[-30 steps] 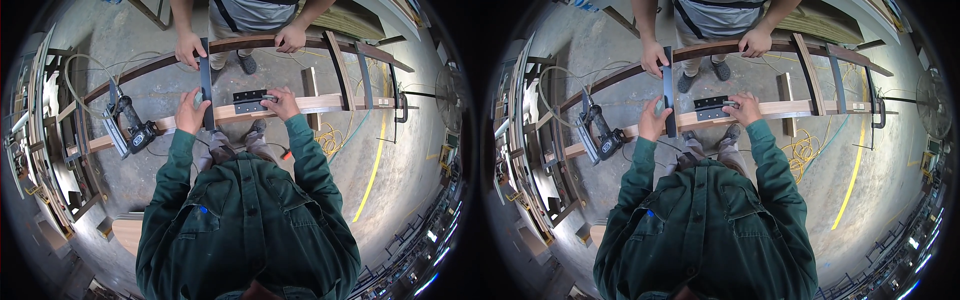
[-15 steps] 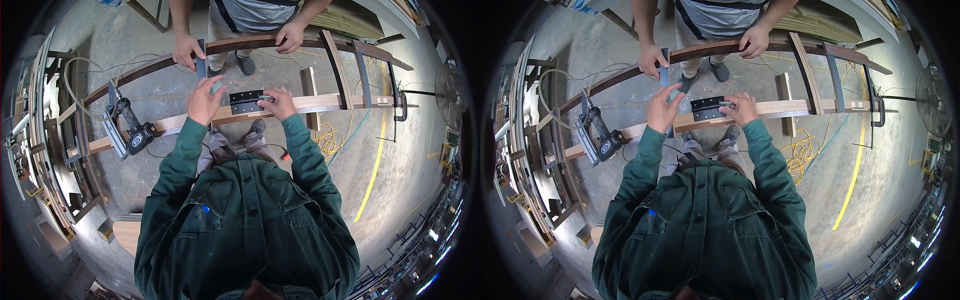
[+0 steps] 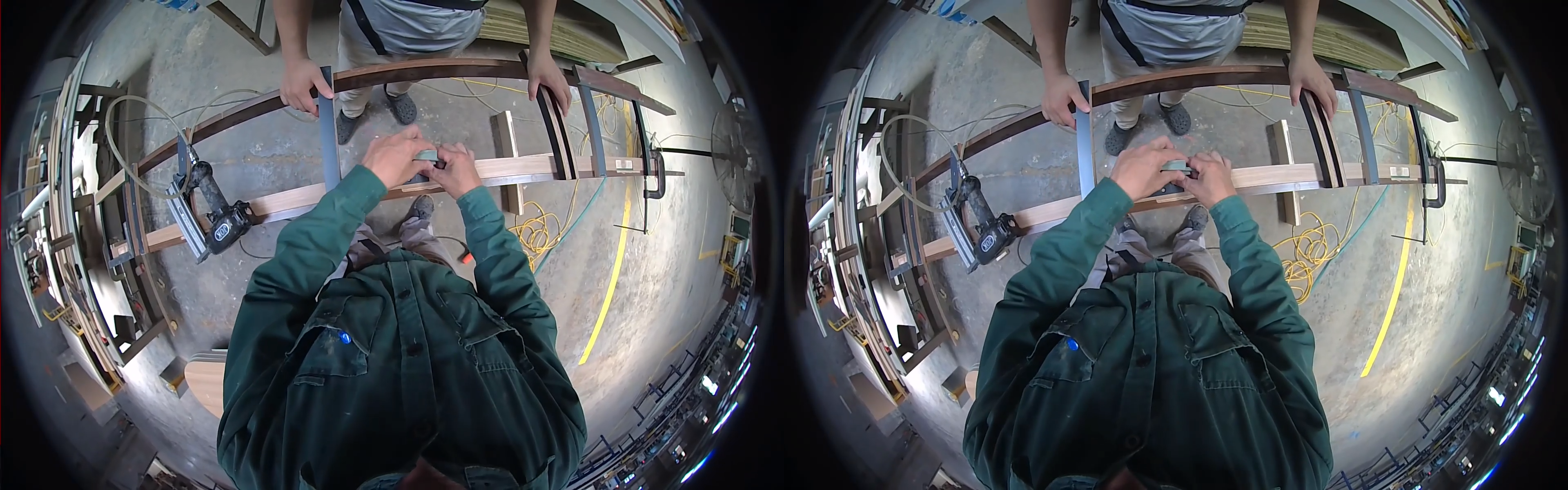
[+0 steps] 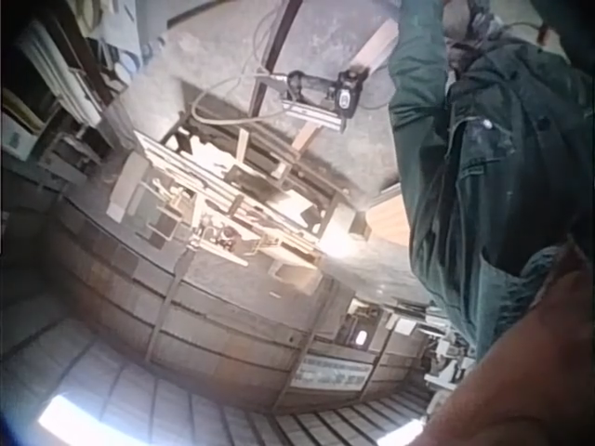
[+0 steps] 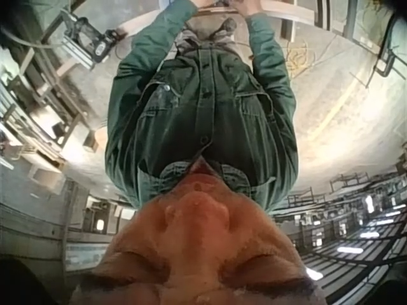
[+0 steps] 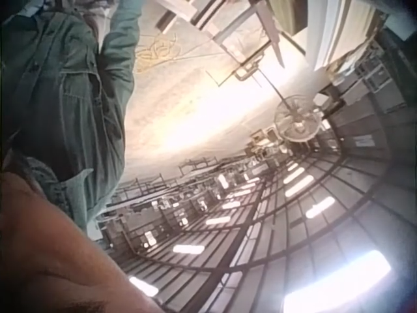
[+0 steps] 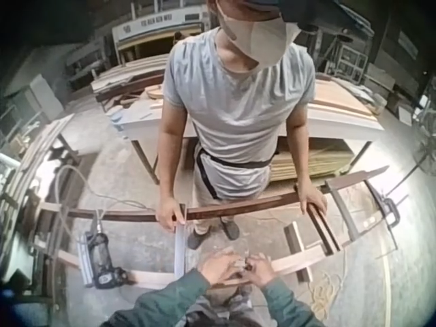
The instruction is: Assembling a curved wooden furniture component by attaching metal support strips with a pneumatic nail gun.
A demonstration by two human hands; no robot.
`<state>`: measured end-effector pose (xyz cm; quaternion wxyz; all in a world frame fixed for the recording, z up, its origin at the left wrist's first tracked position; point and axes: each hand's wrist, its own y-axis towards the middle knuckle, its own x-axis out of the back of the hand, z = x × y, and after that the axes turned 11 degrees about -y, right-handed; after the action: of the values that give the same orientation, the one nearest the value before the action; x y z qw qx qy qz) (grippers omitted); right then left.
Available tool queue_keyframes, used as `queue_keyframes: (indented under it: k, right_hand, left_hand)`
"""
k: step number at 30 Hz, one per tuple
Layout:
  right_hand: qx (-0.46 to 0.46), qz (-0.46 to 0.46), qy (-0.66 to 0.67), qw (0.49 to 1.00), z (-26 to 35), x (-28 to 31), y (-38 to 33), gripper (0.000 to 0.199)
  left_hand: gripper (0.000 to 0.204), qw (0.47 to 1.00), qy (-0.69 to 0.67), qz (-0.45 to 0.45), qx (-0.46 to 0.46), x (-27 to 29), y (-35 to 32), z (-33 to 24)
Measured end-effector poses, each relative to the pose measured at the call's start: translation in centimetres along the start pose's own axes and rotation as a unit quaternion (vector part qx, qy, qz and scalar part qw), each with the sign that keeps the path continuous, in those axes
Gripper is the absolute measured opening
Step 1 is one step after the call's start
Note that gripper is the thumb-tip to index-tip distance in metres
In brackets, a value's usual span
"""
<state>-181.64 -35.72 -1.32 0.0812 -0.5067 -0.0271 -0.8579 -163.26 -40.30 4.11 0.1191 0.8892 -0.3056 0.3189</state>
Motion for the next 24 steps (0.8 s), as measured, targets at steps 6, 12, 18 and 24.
queue_keyframes:
  k: [6,12,18,24]
  right_hand:
    - [-0.004,0.001,0.006,1.0,0.2,-0.3,0.2,0.032]
    - [-0.018,-0.01,0.024,0.999,-0.1,0.0,-0.3,0.031]
    - [-0.01,-0.011,0.032,0.999,0.4,0.4,-0.1,0.031]
    - [-0.004,-0.008,0.024,1.0,0.4,0.4,0.0,0.032]
  left_hand:
    - [0.023,0.997,0.072,0.014,0.003,-0.1,-0.1,-0.1]
    - [0.027,0.996,0.039,-0.078,0.032,3.5,-5.6,0.7]
    - [0.023,0.988,0.108,-0.079,0.073,3.7,-12.0,2.2]
    - [0.028,0.98,0.167,-0.053,0.092,2.4,-11.9,2.0]
